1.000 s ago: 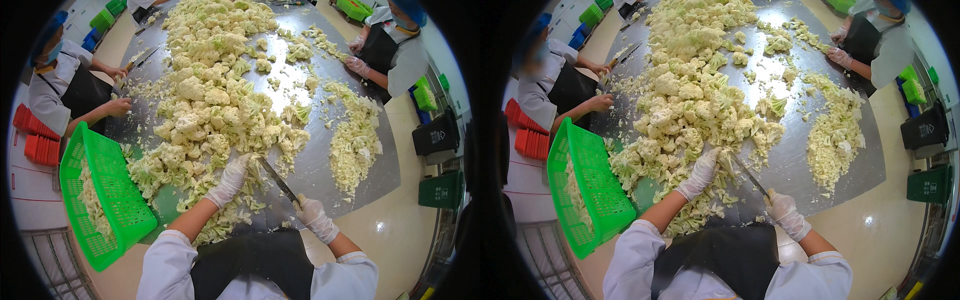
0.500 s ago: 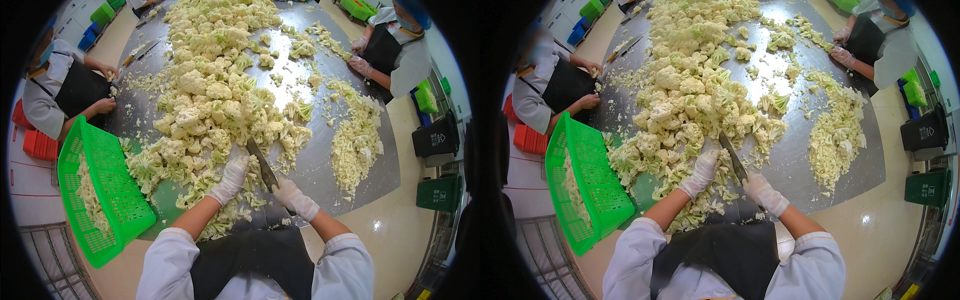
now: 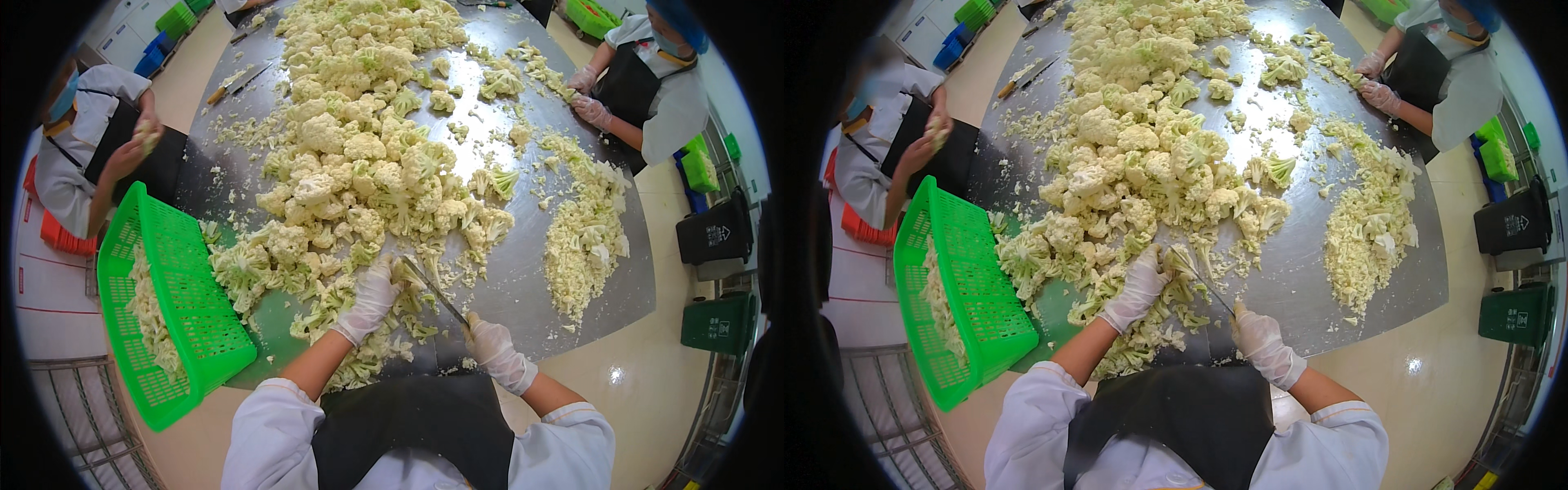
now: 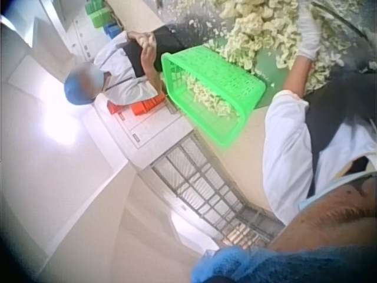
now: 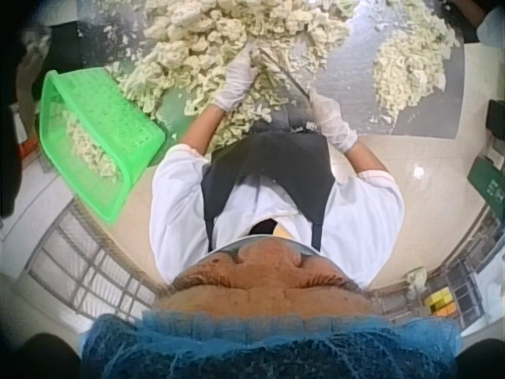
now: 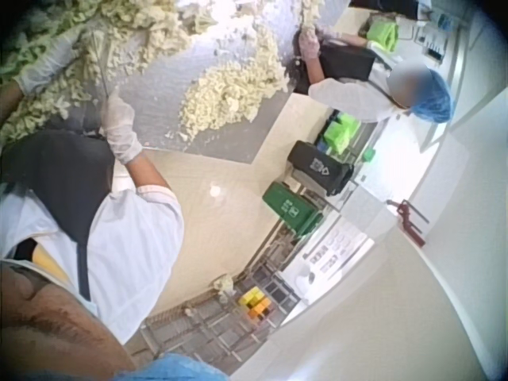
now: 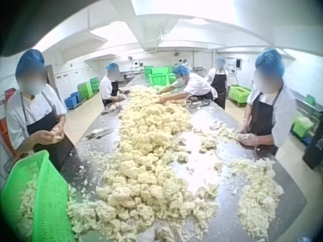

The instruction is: The person uses a knife to chop cauliflower florets on a large stainless steel table. They repeatedly cut the florets into smaller pieces and transfer them into a green basket. Other workers are also chopping cauliflower nearby.

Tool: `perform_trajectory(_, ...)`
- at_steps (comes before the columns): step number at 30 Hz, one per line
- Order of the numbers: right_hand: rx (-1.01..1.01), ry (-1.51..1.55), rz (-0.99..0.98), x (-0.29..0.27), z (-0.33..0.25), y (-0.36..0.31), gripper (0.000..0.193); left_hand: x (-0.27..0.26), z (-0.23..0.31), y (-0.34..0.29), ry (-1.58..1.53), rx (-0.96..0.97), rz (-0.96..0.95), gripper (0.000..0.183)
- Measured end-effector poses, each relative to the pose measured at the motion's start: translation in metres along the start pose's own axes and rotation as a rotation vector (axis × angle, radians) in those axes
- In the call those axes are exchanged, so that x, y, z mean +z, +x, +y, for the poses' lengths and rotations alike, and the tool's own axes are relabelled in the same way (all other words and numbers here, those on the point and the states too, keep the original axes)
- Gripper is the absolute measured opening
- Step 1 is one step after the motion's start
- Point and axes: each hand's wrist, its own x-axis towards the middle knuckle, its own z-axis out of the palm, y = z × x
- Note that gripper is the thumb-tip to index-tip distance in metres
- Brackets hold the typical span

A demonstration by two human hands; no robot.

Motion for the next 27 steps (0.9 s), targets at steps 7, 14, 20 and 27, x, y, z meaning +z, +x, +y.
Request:
perform_trajectory(7, 0.024, -0.008, -0.123, 0.006, 0.001, 0.009, 0.017, 0.009, -0.004, -0.001, 0.03, 0.131, 0.062, 0.025)
perform_trajectory(14, 0.016, -0.034, -0.111, -0.003, -0.007, 0.0, 0.018, 0.011, -0.005, 0.0, -0.064, 0.019, -0.003, 0.024)
perform_trajectory(20, 0.059, -0.047, -0.247, 0.014, -0.015, 0.036, 0.019, 0.013, -0.009, -0.004, -0.011, 0.086, -0.019, 0.028)
perform_trajectory(27, 0.009, 0.052, -0.085, 0.017, -0.007, 0.049, 0.013, 0.004, 0.004, -0.007, -0.048, 0.075, 0.013, 0.027)
